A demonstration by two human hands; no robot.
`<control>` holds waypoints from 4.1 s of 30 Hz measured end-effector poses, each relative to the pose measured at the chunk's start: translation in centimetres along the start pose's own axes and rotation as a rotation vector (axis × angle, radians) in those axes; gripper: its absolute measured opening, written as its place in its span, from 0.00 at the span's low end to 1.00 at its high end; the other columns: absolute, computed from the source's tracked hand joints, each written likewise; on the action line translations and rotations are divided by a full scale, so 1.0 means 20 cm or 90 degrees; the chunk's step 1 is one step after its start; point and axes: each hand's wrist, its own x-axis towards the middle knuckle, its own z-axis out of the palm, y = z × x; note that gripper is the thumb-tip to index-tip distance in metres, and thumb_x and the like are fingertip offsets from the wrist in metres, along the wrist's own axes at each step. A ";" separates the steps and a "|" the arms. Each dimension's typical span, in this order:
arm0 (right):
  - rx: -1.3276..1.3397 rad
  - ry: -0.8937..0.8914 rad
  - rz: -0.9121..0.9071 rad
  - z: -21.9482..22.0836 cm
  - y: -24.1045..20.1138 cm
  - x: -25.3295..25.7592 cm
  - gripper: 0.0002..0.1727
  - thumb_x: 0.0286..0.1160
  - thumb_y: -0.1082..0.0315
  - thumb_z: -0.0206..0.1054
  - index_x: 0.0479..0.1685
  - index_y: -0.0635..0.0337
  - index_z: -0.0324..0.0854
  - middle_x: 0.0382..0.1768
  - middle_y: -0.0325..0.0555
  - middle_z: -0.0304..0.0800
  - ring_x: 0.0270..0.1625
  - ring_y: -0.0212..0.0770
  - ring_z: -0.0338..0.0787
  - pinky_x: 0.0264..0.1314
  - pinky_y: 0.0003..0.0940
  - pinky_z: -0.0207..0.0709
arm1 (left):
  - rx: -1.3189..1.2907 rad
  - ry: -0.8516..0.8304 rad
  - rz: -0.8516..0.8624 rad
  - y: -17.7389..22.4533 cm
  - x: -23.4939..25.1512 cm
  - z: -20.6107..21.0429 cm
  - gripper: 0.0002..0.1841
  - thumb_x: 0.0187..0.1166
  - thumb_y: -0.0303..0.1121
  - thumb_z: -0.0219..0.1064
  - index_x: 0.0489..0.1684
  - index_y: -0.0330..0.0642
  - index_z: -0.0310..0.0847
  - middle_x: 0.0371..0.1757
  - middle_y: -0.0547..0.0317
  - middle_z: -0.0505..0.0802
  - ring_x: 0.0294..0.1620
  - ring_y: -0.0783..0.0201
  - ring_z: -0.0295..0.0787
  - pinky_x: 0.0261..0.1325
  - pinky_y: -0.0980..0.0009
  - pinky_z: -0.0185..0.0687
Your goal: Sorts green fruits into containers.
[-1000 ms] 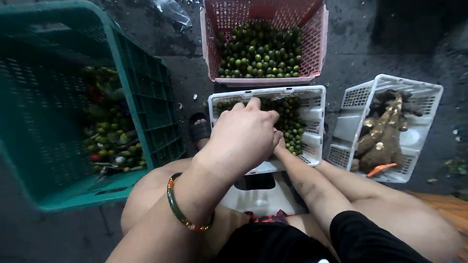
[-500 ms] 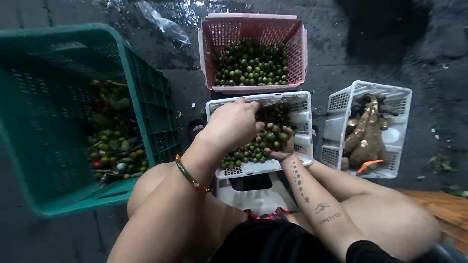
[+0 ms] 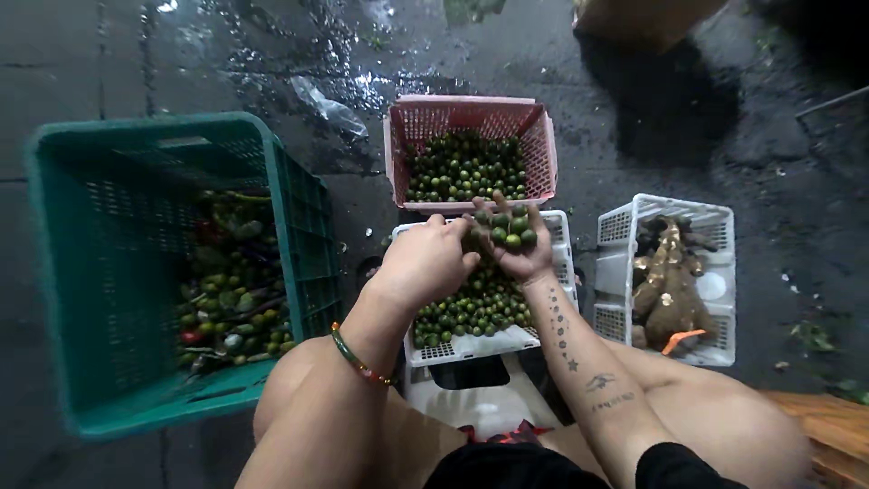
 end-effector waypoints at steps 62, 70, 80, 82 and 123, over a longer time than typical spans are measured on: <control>-1.422 0.064 0.639 -0.99 0.33 -0.26 0.36 0.62 0.41 0.72 0.76 0.36 0.78 0.71 0.54 0.83 0.70 0.59 0.85 0.68 0.68 0.77 | 0.021 0.019 0.046 0.08 0.01 0.04 0.19 0.85 0.56 0.61 0.66 0.63 0.89 0.63 0.54 0.87 0.56 0.50 0.87 0.49 0.50 0.84; -1.353 0.010 0.612 -1.05 0.30 -0.27 0.32 0.67 0.44 0.74 0.75 0.36 0.81 0.73 0.52 0.84 0.75 0.58 0.82 0.75 0.68 0.73 | 0.037 0.023 0.057 0.11 0.04 0.06 0.18 0.85 0.54 0.62 0.63 0.62 0.90 0.60 0.53 0.88 0.53 0.50 0.87 0.46 0.51 0.84; -0.924 0.233 0.642 -1.06 0.17 -0.15 0.21 0.78 0.61 0.71 0.69 0.53 0.81 0.49 0.52 0.88 0.42 0.42 0.86 0.45 0.42 0.82 | 0.040 0.013 0.051 0.12 0.06 0.08 0.18 0.85 0.56 0.61 0.63 0.63 0.90 0.58 0.55 0.88 0.51 0.52 0.87 0.44 0.52 0.84; -0.723 0.351 0.660 -0.99 0.12 -0.14 0.19 0.82 0.55 0.66 0.68 0.47 0.80 0.39 0.43 0.86 0.30 0.36 0.84 0.30 0.32 0.80 | 0.047 -0.008 0.034 0.12 0.07 0.08 0.20 0.86 0.57 0.60 0.65 0.65 0.89 0.61 0.55 0.88 0.55 0.52 0.88 0.47 0.52 0.85; 0.160 -0.052 0.123 0.13 0.29 -0.55 0.32 0.85 0.40 0.51 0.71 0.52 0.84 0.77 0.64 0.79 0.59 0.55 0.93 0.48 0.36 0.90 | -0.546 0.085 0.258 -0.04 -0.03 0.06 0.14 0.72 0.31 0.69 0.53 0.38 0.82 0.45 0.55 0.92 0.38 0.65 0.90 0.39 0.66 0.89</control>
